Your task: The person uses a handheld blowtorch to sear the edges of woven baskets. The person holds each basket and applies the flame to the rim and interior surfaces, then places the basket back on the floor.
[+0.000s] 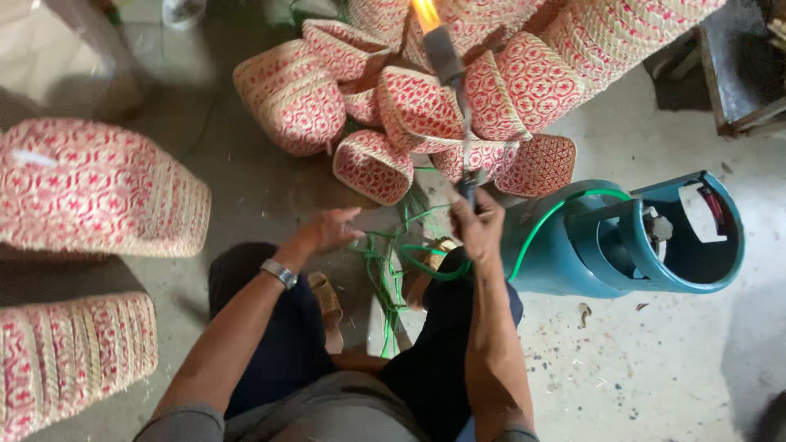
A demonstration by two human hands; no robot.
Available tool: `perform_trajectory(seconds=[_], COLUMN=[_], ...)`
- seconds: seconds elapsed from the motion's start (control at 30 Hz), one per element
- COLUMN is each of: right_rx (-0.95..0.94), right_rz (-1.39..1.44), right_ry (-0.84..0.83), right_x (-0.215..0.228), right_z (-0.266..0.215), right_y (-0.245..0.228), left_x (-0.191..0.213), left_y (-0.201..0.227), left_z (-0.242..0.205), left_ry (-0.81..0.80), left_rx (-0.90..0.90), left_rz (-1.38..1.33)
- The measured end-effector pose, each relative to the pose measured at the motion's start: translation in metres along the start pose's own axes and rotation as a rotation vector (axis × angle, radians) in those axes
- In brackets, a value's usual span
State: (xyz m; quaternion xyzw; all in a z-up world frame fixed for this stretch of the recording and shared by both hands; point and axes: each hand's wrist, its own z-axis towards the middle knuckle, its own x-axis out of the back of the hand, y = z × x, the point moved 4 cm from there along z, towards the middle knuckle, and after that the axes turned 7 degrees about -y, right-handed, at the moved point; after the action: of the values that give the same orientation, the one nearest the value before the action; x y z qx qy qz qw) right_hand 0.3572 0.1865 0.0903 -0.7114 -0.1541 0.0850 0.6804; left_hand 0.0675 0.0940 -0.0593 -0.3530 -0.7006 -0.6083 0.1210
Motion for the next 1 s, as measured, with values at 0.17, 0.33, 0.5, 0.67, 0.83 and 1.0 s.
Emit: perform_trajectory(seconds=[0.17,0.33,0.5,0.67,0.83,1.0], right_rx=[0.005,0.127,0.065,0.002,0.05,0.048], right_rz=[0.038,-0.096,-0.064,-0.215,-0.149,-0.14], right_ry=[-0.034,0.136,0.17,0.165,0.145,0.141], right_x=[0.002,0.008,0.012,0.011,0.013,0.017], right_z=[0.021,0.031,0.026,0.021,0.019,0.019], right_y=[0.031,0.017,-0.009,-0.025,-0.03,-0.032], left_x=[-0.042,-0.026,0.012,0.03,0.011,-0.013], left_y=[-0.031,-0.052,-0.038,-0.035,-0.073,-0.065], left_z=[0.08,0.183,0.258,0.293,0.296,0.235], left_ry=[0.22,0.505,0.704,0.578,0.421,0.403], left_rx=[0.219,0.266,0.414,0.508,0.677,0.535], left_rz=[-0.214,-0.159,-0.153,-0.166,-0.462,-1.252])
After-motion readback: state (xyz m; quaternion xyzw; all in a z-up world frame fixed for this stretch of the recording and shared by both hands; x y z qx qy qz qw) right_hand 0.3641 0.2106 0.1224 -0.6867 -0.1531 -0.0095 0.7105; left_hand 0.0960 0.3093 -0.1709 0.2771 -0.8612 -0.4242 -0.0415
